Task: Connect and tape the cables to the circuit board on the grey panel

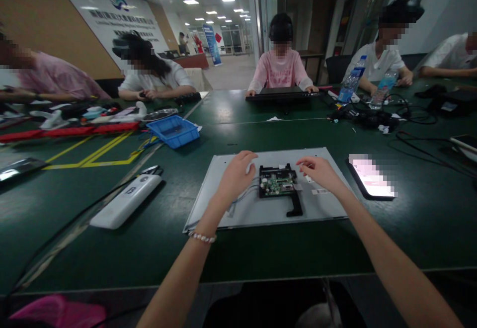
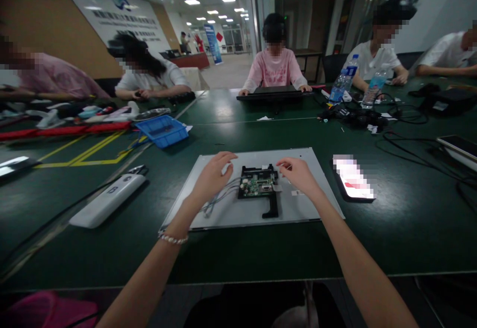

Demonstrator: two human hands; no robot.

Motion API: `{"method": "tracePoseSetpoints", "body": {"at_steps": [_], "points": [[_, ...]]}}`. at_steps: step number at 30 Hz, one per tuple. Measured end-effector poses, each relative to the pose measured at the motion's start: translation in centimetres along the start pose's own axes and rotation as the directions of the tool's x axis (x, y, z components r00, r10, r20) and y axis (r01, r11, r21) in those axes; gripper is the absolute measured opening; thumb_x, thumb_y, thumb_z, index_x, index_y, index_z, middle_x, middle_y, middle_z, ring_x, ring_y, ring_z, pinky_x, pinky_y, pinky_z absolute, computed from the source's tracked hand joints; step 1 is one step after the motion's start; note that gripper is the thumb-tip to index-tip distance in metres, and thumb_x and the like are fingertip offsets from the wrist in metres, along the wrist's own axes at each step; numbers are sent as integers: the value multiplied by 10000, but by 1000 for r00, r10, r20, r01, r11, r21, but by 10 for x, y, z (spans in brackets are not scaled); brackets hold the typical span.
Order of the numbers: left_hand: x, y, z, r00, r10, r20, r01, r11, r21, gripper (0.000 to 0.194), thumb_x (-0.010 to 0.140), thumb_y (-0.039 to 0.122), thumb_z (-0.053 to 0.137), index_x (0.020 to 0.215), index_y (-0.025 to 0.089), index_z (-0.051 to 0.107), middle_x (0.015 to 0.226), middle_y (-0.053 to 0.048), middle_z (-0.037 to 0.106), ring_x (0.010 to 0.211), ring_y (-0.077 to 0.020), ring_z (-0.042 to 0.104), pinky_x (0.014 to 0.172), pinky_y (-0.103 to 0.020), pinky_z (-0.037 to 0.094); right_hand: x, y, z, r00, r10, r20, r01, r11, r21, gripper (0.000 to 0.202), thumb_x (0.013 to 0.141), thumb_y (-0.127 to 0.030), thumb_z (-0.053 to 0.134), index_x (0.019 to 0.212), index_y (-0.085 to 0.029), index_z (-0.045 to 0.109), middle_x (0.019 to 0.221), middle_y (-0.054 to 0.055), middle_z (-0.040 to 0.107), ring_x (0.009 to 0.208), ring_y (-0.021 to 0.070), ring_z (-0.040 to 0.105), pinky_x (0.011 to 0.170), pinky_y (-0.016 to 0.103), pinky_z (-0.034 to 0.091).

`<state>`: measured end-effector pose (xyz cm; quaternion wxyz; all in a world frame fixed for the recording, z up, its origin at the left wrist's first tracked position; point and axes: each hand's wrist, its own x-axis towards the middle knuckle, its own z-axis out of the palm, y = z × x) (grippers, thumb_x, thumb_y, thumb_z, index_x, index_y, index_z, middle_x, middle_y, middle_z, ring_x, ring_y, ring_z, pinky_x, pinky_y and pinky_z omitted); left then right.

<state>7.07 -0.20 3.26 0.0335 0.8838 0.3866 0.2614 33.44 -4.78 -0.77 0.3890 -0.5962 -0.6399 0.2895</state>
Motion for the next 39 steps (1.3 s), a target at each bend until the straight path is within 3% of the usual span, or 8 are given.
{"method": "tracePoseSetpoints", "body": {"at_steps": [6,13,18,23,27,29,32,39], "points": [[-30,-63,-18,977,-213,-12,213,977,-28,297,837,250,427,1084,169,571,1091,-71,541,748,-148,546,755,-303,461,-6,-12,17,994,-81,-77,81,997,3,229,776,-253,498,910,-185,670,757,23,667,678,152,610,643,265,446],[-53,-93,-16,962,-164,218,197,970,-140,327,798,308,489,1082,188,597,1039,-54,576,761,-146,561,793,-305,447,-17,-31,30,989,-145,-16,143,985,-91,209,791,-203,493,892,-194,676,799,26,682,720,159,607,672,270,439],[-52,-94,-17,955,-176,237,215,966,-147,265,792,296,493,997,204,634,902,-30,620,730,-148,564,725,-275,436,-19,-32,31,988,-156,1,155,977,-144,233,811,-191,477,936,-207,674,839,29,683,741,163,606,678,272,442],[-50,-91,-20,937,-304,173,339,910,-239,233,758,359,547,889,205,664,865,-30,649,759,-164,582,701,-268,442,-18,-31,35,984,-176,-40,165,968,-188,231,819,-173,466,926,-203,669,878,35,681,763,167,604,715,285,447],[-49,-87,-27,868,-493,59,439,706,-555,327,708,389,618,955,177,650,837,-38,641,698,-143,565,635,-253,448,-20,-34,40,966,-244,-84,222,953,-208,241,832,-152,449,951,-201,654,970,48,667,859,176,599,801,308,445],[-49,-85,-30,833,-546,82,447,580,-681,351,696,377,643,975,163,640,824,-43,629,675,-130,555,633,-255,456,-21,-37,42,958,-273,-84,252,946,-202,244,841,-150,442,970,-201,643,981,47,658,874,176,595,814,316,450],[-50,-79,-32,825,-530,193,472,462,-751,309,691,345,662,941,164,640,800,-37,616,677,-126,556,658,-269,472,-23,-42,44,945,-317,-79,294,931,-217,262,859,-156,424,1015,-196,631,994,59,643,907,190,584,830,336,456],[-48,-56,-33,856,-354,376,517,606,-605,210,734,357,611,845,182,644,802,-25,618,708,-141,565,690,-291,489,-30,-53,55,894,-447,18,434,857,-276,356,874,-185,428,1206,-214,553,1177,90,571,1088,228,518,944,423,426]]}}
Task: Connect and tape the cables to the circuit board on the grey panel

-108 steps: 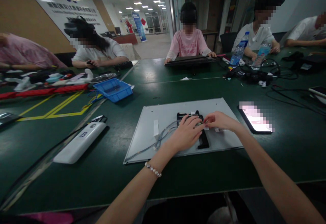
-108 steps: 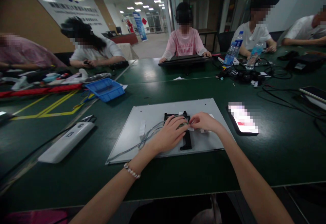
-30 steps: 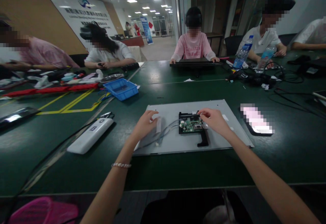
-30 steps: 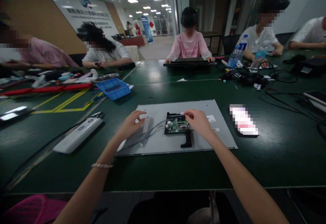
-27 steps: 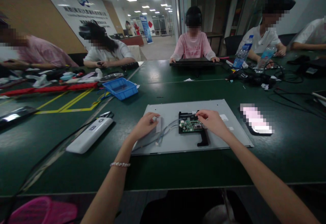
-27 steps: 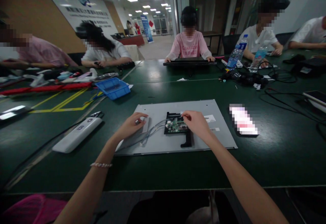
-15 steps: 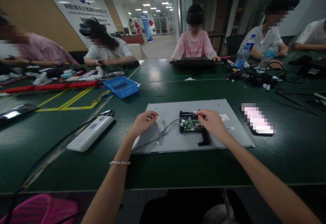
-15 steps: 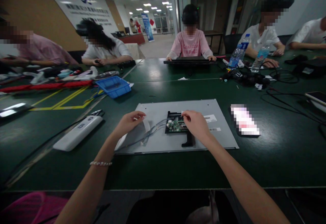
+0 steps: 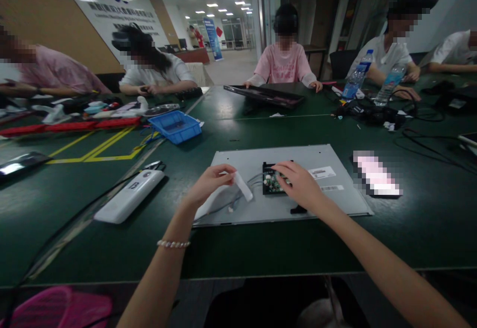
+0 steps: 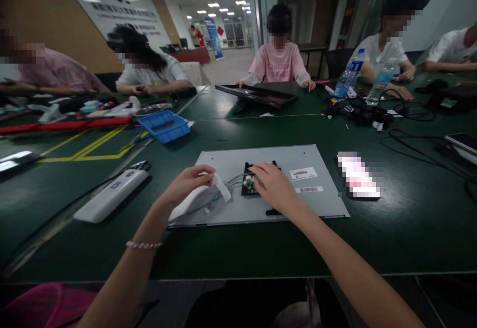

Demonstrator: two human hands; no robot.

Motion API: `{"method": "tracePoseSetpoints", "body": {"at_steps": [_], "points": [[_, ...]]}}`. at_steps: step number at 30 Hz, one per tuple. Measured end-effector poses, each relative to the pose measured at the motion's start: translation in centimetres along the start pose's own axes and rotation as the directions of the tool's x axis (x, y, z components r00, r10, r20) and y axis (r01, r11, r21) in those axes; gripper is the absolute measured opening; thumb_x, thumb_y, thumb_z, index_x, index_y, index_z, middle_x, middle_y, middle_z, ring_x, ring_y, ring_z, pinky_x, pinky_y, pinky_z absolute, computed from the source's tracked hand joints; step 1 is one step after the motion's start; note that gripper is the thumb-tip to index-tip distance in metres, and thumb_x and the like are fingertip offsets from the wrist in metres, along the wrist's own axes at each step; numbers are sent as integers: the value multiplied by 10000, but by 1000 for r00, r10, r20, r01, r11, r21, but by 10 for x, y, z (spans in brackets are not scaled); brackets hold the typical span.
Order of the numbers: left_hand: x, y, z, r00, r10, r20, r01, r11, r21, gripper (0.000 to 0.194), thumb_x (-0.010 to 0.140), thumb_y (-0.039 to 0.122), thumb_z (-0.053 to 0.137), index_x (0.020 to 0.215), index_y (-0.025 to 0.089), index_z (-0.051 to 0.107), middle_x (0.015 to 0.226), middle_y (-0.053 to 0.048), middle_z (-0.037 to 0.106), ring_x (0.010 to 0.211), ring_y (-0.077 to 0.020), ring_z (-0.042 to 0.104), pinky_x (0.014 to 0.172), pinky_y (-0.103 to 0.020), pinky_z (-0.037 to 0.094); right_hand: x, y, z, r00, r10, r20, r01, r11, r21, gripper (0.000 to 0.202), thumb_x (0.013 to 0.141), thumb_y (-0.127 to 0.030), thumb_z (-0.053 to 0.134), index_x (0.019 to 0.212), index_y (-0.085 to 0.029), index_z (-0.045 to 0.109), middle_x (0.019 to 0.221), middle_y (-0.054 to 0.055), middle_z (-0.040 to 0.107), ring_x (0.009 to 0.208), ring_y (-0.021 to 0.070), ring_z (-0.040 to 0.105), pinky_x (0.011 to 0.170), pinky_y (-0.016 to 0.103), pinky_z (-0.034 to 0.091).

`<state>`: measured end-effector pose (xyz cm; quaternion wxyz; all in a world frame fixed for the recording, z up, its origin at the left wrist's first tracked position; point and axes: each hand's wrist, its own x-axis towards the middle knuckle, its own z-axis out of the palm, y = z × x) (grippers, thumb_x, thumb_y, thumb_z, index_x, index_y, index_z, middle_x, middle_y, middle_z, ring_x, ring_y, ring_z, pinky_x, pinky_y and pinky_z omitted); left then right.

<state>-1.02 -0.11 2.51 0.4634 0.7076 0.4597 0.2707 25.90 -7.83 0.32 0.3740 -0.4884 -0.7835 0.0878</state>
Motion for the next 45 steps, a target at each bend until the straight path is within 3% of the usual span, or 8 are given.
{"method": "tracePoseSetpoints", "body": {"at_steps": [4,11,19,22,24,27,31,45], "points": [[0,2,4,1000,10,12,-11,999,35,192,732,341,610,827,179,647,755,-11,616,674,-130,563,637,-262,476,-3,-11,7,982,-130,136,131,991,-1,418,881,-220,447,1298,-207,468,1306,95,502,1201,225,454,1005,443,389],[3,-8,6,999,-23,44,18,994,109,219,756,358,578,862,174,634,671,-1,615,601,-129,573,580,-250,459,-6,-33,16,893,-316,321,341,940,-25,499,875,-340,481,1334,-154,421,1403,112,415,1314,229,330,1092,417,280],[8,-20,8,999,13,49,-25,966,257,206,770,331,541,879,170,610,686,-7,605,565,-126,570,545,-243,443,-10,-44,31,813,-414,409,473,879,-50,496,883,-430,438,1275,-128,475,1331,133,500,1267,240,399,1086,415,253],[8,-16,11,987,156,-40,-131,923,361,251,743,274,555,974,181,583,934,-41,592,677,-131,585,597,-255,462,-10,-44,33,804,-428,412,482,876,-31,467,886,-421,438,1232,-116,507,1298,141,528,1233,237,439,1073,406,272],[6,-9,12,955,289,-71,-226,859,459,295,721,225,565,1014,195,562,1028,-45,547,771,-142,568,656,-270,466,-10,-44,33,801,-430,417,482,876,-24,450,884,-415,448,1212,-116,518,1281,140,540,1218,231,455,1061,394,291],[3,0,13,926,366,93,-357,771,527,160,741,175,533,895,192,571,929,-20,545,813,-148,536,728,-282,448,-9,-45,33,799,-421,430,477,878,-27,438,889,-410,447,1196,-106,521,1271,140,545,1203,227,466,1046,385,314],[-1,4,16,907,305,290,-417,743,523,103,769,183,518,863,191,560,873,-9,551,818,-155,531,762,-288,425,-9,-45,33,795,-410,446,472,881,-32,445,900,-411,429,1194,-88,514,1268,149,543,1195,225,470,1043,383,321],[1,-10,11,926,165,339,-330,790,517,384,725,373,638,1029,182,501,1025,-48,518,966,-200,505,857,-327,408,-11,-47,32,762,-431,483,515,856,-49,465,907,-426,401,1170,-68,538,1267,159,551,1181,225,486,1036,365,318]]}}
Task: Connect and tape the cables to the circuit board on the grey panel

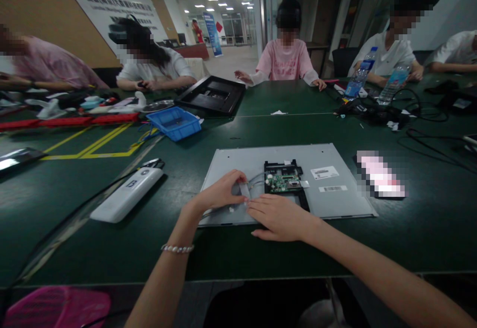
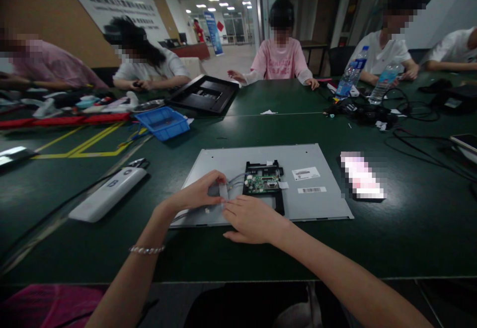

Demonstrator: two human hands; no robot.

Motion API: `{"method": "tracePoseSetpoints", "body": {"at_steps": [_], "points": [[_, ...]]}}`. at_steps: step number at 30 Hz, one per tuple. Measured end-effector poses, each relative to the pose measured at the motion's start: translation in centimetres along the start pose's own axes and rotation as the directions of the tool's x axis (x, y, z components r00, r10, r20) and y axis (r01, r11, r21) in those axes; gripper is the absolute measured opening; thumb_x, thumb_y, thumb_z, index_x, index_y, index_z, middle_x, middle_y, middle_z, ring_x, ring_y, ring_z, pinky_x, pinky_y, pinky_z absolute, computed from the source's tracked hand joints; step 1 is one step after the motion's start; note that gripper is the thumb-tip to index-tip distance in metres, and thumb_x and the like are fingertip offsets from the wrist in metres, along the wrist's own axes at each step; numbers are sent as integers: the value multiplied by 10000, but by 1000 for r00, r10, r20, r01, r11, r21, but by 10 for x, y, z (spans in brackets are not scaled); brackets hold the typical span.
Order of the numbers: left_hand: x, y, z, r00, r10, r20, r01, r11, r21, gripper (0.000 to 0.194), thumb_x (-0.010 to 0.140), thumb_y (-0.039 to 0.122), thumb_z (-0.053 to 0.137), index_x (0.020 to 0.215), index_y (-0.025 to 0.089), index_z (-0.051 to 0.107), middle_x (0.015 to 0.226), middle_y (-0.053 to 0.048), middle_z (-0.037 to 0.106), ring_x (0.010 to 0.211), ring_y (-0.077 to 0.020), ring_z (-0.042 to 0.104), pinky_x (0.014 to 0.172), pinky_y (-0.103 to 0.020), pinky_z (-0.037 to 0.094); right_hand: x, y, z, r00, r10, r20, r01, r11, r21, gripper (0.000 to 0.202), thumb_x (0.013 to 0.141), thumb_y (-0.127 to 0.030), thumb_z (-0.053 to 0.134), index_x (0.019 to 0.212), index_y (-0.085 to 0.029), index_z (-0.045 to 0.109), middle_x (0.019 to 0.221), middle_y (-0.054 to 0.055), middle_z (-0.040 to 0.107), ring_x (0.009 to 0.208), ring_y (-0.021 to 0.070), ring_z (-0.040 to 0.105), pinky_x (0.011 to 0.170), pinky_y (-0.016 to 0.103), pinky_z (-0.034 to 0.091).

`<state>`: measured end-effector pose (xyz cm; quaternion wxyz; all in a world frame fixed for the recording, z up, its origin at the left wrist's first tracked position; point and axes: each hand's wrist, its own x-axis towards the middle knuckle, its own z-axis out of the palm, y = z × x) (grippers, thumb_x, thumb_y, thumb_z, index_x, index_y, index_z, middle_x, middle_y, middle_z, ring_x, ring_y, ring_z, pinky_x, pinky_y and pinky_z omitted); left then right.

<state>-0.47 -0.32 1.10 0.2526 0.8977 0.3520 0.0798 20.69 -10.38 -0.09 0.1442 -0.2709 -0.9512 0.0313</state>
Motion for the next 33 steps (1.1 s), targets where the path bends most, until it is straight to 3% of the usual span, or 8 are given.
{"method": "tracePoseSetpoints", "body": {"at_steps": [9,16,26,33], "points": [[-1,-7,7,1000,3,-30,-1,998,57,460,696,427,653,1052,188,490,1043,-55,495,987,-219,487,878,-347,404,0,-1,-1,1000,-16,-4,16,1000,5,431,905,-407,410,1137,-71,550,1226,171,576,1143,225,513,983,365,357],[3,-10,12,994,17,-106,-9,996,83,321,777,400,558,1004,181,503,999,-67,508,961,-208,486,860,-327,393,0,-3,-1,1000,-15,-15,16,1000,2,376,900,-387,428,1062,-84,581,1161,160,608,1087,232,545,952,368,377],[2,-11,6,998,21,-55,-19,999,43,323,777,393,572,1025,195,510,1023,-52,505,975,-203,485,875,-336,392,-1,-3,-4,1000,-16,-11,16,999,40,335,893,-355,456,1056,-88,575,1124,164,623,1079,232,548,933,375,388],[4,-8,7,996,1,-92,3,999,42,208,825,318,492,992,198,524,979,-52,514,929,-192,499,844,-340,405,0,-2,-6,1000,-2,-4,2,998,58,308,904,-343,438,1040,-105,578,1126,143,619,1076,221,548,918,362,402]]}}
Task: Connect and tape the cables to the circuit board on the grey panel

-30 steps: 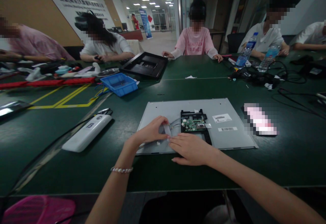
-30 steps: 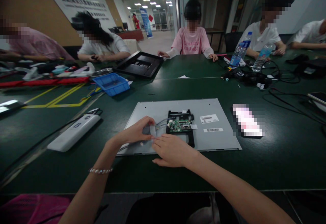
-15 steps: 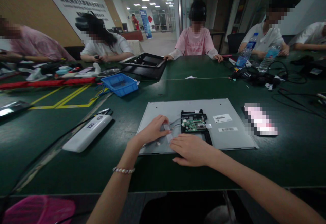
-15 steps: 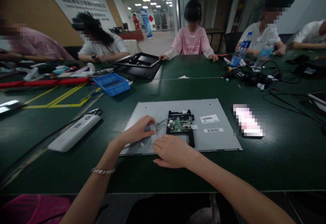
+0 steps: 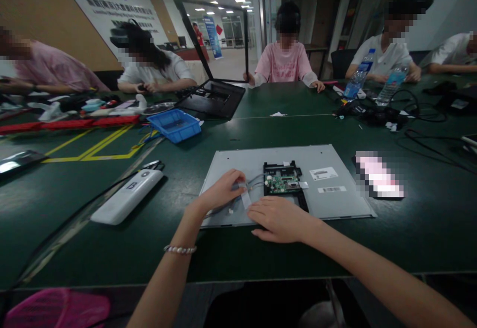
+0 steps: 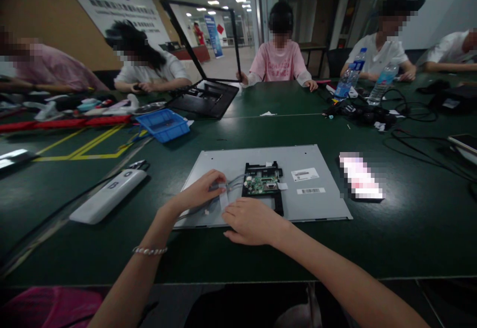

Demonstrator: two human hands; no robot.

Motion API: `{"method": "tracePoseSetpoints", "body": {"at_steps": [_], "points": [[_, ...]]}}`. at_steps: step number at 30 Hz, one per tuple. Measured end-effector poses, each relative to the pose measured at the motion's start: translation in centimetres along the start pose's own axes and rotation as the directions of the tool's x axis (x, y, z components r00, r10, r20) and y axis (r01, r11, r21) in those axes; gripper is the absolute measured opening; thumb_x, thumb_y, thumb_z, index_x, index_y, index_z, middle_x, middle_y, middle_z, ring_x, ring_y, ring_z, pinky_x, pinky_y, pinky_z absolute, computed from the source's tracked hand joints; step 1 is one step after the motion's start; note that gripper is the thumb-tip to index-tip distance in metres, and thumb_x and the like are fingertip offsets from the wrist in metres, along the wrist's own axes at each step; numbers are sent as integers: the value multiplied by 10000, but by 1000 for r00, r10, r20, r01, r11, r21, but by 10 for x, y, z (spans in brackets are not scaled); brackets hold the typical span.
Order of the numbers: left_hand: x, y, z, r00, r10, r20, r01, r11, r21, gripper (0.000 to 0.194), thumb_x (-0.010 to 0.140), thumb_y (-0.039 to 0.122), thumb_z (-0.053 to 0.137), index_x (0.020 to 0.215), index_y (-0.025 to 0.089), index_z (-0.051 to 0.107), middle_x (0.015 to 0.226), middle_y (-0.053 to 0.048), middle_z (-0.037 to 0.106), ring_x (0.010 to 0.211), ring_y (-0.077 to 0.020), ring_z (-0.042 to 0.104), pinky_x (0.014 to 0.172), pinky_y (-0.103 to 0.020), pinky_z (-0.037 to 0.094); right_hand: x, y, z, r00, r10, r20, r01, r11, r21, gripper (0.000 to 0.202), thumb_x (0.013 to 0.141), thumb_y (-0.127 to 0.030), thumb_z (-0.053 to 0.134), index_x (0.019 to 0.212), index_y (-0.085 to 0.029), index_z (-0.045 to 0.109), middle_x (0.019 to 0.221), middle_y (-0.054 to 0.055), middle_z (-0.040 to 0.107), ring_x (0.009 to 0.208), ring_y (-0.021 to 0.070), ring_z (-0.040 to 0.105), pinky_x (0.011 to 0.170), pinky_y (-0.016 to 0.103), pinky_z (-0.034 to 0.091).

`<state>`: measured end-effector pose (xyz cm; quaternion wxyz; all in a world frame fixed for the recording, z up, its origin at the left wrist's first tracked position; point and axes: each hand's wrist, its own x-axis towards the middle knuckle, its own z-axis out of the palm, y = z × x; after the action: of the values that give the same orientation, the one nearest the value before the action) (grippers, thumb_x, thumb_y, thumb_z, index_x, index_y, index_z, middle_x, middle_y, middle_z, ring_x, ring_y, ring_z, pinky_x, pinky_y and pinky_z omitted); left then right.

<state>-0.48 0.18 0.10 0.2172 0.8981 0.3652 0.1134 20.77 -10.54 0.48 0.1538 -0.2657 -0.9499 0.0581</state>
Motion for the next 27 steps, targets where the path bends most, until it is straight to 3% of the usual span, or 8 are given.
{"method": "tracePoseSetpoints", "body": {"at_steps": [6,10,12,15,17,19,21,27], "points": [[0,9,-3,999,17,-30,-16,999,39,186,818,309,498,964,199,533,961,-44,525,910,-194,513,828,-340,410,-4,8,-7,999,5,-54,-4,999,35,300,912,-291,431,1123,-120,557,1140,117,618,1083,198,536,955,363,389],[0,12,-3,995,5,-97,-1,999,43,157,813,298,506,931,199,538,928,-31,532,858,-179,527,788,-321,422,-18,27,-20,965,172,-200,-156,983,93,315,920,-287,412,1174,-164,552,1158,83,619,1090,185,533,981,375,373],[1,10,-3,988,4,-154,3,999,40,152,811,291,508,928,198,538,919,-26,529,845,-174,528,775,-316,428,-29,44,-25,887,364,-283,-338,931,140,303,913,-270,408,1142,-176,583,1121,76,638,1038,190,562,937,372,406],[3,5,-3,970,-5,-242,15,999,38,171,821,285,497,965,199,529,936,-28,522,854,-171,527,771,-319,435,-50,77,-29,674,657,-337,-622,751,221,280,883,-238,421,1028,-163,648,1025,91,670,945,205,598,863,363,443],[3,1,-3,961,-18,-276,31,999,42,189,827,283,490,994,200,524,959,-31,520,857,-170,528,782,-328,437,-65,97,-29,579,771,-264,-721,636,275,244,837,-225,470,942,-156,679,954,90,686,890,201,614,831,338,451],[3,-1,-3,958,-29,-284,45,998,49,206,833,285,484,1017,202,524,977,-33,520,861,-170,529,804,-340,433,-78,112,-28,535,828,-168,-757,558,339,217,796,-223,506,888,-165,694,898,73,696,844,188,626,789,309,458],[3,-1,-3,963,-31,-266,48,997,58,215,843,296,474,1027,203,533,977,-35,522,873,-173,530,820,-344,426,-86,119,-27,548,833,-80,-749,531,395,207,764,-237,533,873,-175,698,853,54,698,794,176,630,729,285,464],[0,7,-5,980,-46,-195,56,997,45,203,831,343,480,947,203,571,844,-17,537,765,-160,523,724,-304,423,-87,115,-23,660,741,121,-705,556,441,247,678,-287,624,887,-180,700,812,42,688,744,174,625,654,270,469]]}}
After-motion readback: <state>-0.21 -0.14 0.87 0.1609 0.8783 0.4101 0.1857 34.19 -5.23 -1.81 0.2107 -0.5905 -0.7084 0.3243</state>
